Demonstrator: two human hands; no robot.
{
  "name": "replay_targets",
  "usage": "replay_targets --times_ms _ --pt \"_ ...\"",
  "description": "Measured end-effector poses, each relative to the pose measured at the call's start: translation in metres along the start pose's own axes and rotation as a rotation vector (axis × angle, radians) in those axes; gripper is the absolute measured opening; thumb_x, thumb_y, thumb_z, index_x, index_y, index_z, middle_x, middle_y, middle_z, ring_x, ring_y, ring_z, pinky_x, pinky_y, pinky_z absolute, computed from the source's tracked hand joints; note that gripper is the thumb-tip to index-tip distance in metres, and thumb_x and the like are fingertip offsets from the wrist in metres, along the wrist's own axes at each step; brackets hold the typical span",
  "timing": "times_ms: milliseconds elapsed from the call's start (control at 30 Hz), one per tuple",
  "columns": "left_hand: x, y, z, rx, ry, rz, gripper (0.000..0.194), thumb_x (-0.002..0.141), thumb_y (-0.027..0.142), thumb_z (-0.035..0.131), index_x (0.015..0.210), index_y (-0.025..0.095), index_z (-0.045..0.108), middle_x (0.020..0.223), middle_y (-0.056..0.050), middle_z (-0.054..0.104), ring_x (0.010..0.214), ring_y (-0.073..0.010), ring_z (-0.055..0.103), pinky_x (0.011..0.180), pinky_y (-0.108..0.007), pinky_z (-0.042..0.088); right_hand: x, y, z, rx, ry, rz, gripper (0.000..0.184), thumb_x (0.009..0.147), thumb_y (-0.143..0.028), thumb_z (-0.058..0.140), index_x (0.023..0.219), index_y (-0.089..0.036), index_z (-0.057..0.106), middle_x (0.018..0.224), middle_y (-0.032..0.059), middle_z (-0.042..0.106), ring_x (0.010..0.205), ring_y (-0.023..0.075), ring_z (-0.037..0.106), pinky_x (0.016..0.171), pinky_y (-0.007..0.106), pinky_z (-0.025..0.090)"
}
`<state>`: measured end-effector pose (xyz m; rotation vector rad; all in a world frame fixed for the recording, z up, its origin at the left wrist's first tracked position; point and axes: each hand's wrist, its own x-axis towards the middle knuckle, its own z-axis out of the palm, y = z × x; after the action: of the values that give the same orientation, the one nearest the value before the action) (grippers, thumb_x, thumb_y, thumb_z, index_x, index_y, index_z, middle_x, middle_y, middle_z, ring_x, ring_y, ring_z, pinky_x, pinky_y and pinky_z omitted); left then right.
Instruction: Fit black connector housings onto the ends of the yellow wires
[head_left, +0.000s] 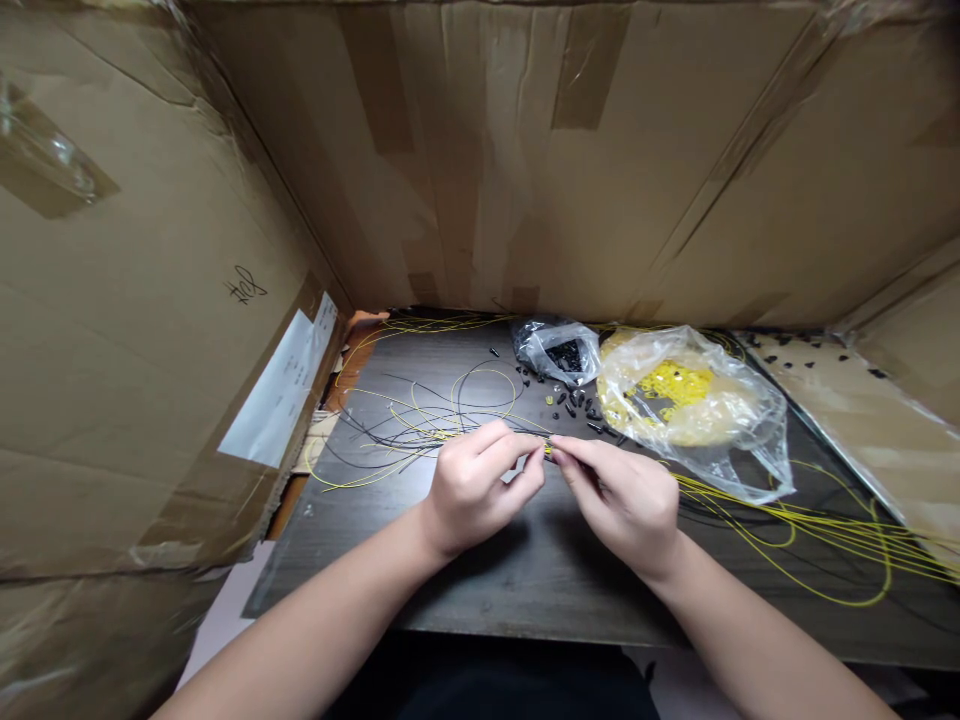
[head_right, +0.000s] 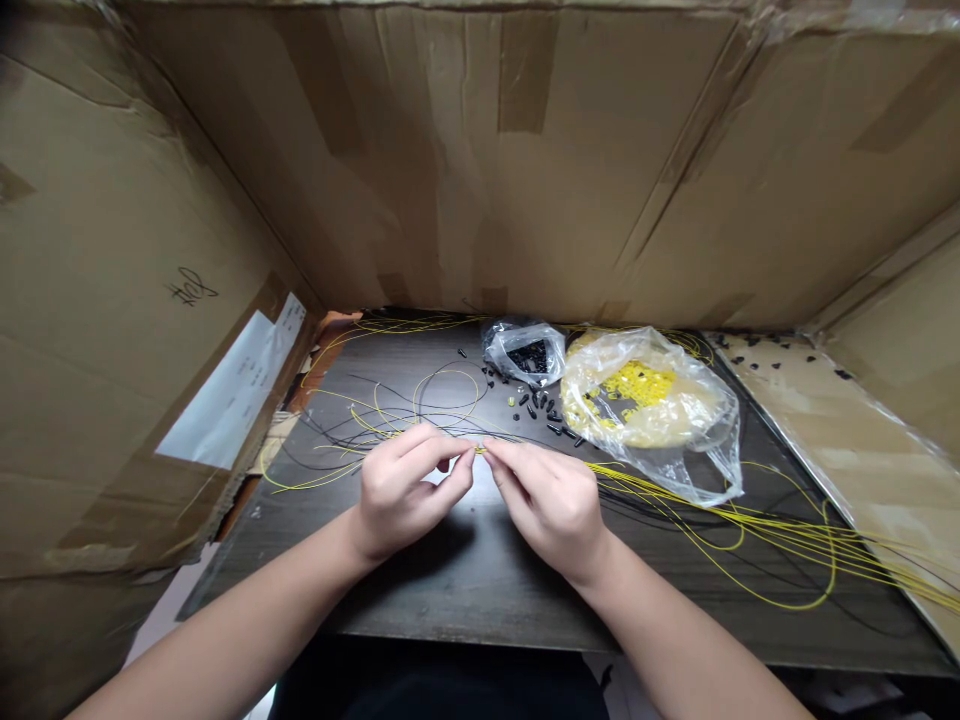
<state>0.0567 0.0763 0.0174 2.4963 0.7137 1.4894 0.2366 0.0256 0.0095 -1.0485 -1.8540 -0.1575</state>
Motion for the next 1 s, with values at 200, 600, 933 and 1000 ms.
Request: replay_targets --times_ms 200,600,933,1000 --pt "-0.0011 0.0028 0.0 -0.037 0.009 0.007 0.012 0.082 0.009 0.066 0.094 0.014 0.068 0.069 -0.001 0.062 0.057 -0.0083 0.05 0.054 -0.021 0.042 -0.0024 0.0001 -0.0002 -0.034 0.004 -0.067 0.024 0.089 -0.01 0.065 0.112 -0.016 0.067 0.098 0.0074 0.077 0.083 0.0159 0.074 0.075 0.026 0.061" --pt "0.0004 0.0021 -0.0001 -0.047 0.073 0.003 0.013 0.083 0.007 0.066 0.095 0.014 0.069 0.067 0.001 0.061 0.055 -0.0067 0.047 0.052 -0.02 0.041 -0.0057 -0.0005 0.0037 0.027 -0.013 -0.162 0.058 0.087 0.0 0.063 0.141 -0.016 0.051 0.105 0.0108 0.075 0.092 0.0187 0.073 0.078 0.028 0.061" --pt "0.0032 0.0041 -0.0016 -0.089 0.089 -0.034 0.014 0.08 0.006 0.068 0.092 0.013 0.071 0.064 0.001 0.06 0.055 -0.0071 0.047 0.051 -0.02 0.039 -0.0075 -0.0028 0.0017 0.398 -0.063 0.287 0.05 0.099 -0.007 0.039 0.144 -0.027 0.044 0.104 0.0049 0.065 0.054 0.0061 0.055 0.057 0.024 0.053" --pt "0.0031 0.0041 -0.0017 -0.089 0.089 -0.037 0.017 0.08 0.006 0.068 0.094 0.014 0.071 0.065 0.001 0.062 0.055 -0.0071 0.048 0.051 -0.02 0.039 -0.0069 -0.0033 0.0015 0.41 -0.06 0.337 0.041 0.1 -0.01 0.041 0.137 -0.026 0.05 0.098 0.0033 0.067 0.054 0.0063 0.057 0.057 0.023 0.052"
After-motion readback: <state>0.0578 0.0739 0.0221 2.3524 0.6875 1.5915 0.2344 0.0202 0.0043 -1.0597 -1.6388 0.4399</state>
